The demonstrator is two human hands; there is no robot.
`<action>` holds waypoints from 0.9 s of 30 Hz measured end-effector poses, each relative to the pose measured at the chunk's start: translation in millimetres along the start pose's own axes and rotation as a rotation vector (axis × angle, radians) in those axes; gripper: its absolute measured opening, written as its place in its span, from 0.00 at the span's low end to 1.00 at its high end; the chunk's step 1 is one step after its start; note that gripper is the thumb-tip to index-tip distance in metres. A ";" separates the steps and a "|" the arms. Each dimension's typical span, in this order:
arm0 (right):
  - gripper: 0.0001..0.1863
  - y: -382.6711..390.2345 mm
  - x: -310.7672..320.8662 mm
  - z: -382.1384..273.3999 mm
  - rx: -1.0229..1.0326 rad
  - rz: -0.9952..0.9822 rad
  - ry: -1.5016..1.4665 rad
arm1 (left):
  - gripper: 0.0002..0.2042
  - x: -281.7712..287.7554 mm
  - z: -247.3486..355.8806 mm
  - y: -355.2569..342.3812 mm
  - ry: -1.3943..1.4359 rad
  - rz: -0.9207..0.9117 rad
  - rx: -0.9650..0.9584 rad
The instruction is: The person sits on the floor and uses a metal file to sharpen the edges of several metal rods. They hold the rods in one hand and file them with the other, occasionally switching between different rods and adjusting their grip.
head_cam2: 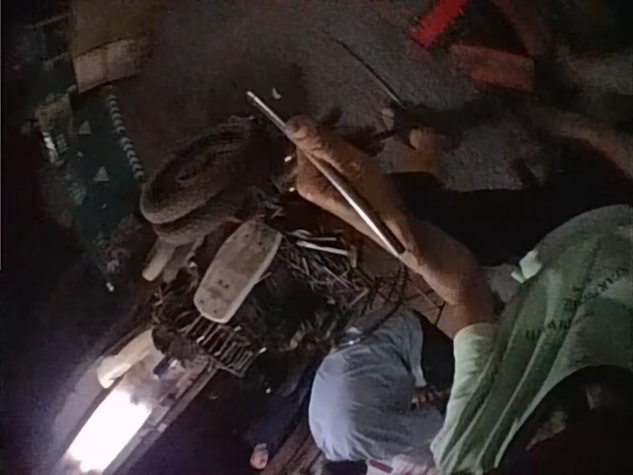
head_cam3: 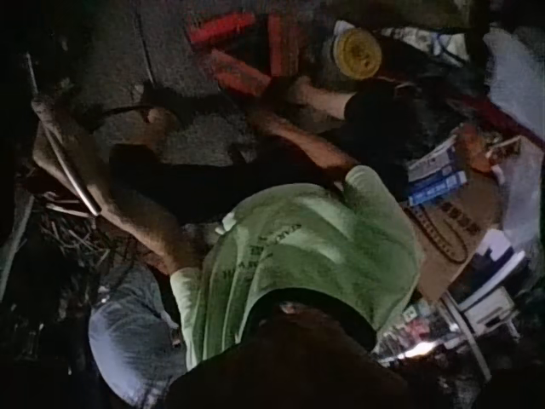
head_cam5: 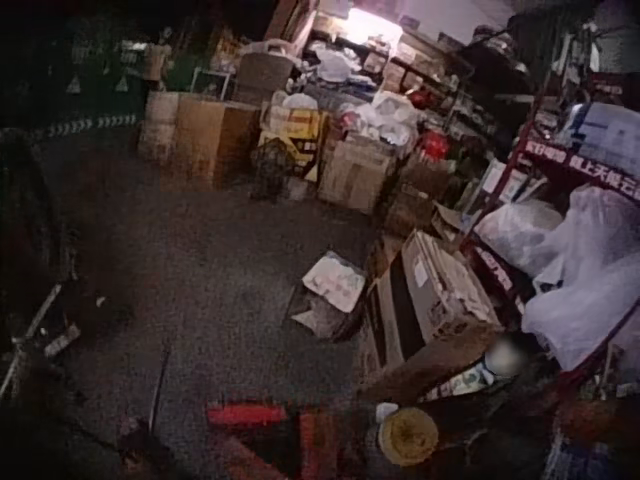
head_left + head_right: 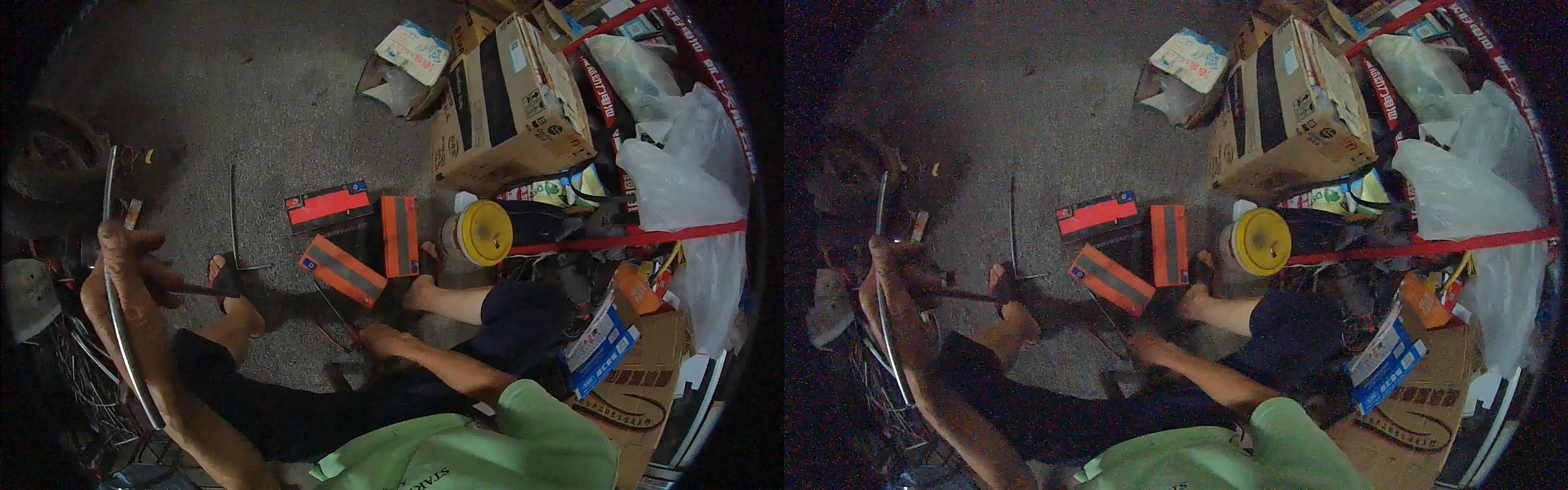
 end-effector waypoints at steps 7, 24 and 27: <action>0.14 31.1 126.9 -30.7 -0.029 -0.100 -0.559 | 0.34 13.7 -1.7 -0.3 0.048 0.015 -0.007; 0.10 -110.7 245.4 15.6 -0.168 1.062 -0.298 | 0.32 21.2 1.7 -7.1 0.154 0.055 0.041; 0.09 -116.5 240.6 11.7 -0.215 1.148 -0.160 | 0.31 22.8 -4.2 -8.4 0.162 0.033 0.029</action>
Point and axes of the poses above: each hand's wrist, its own y-axis away from the middle knuckle, its own x-axis out of the back of the hand, z = x × y, the point moved 1 cm from there along -y, towards the middle knuckle, and after that the axes turned 5 degrees about -x, right-handed, at the moved point
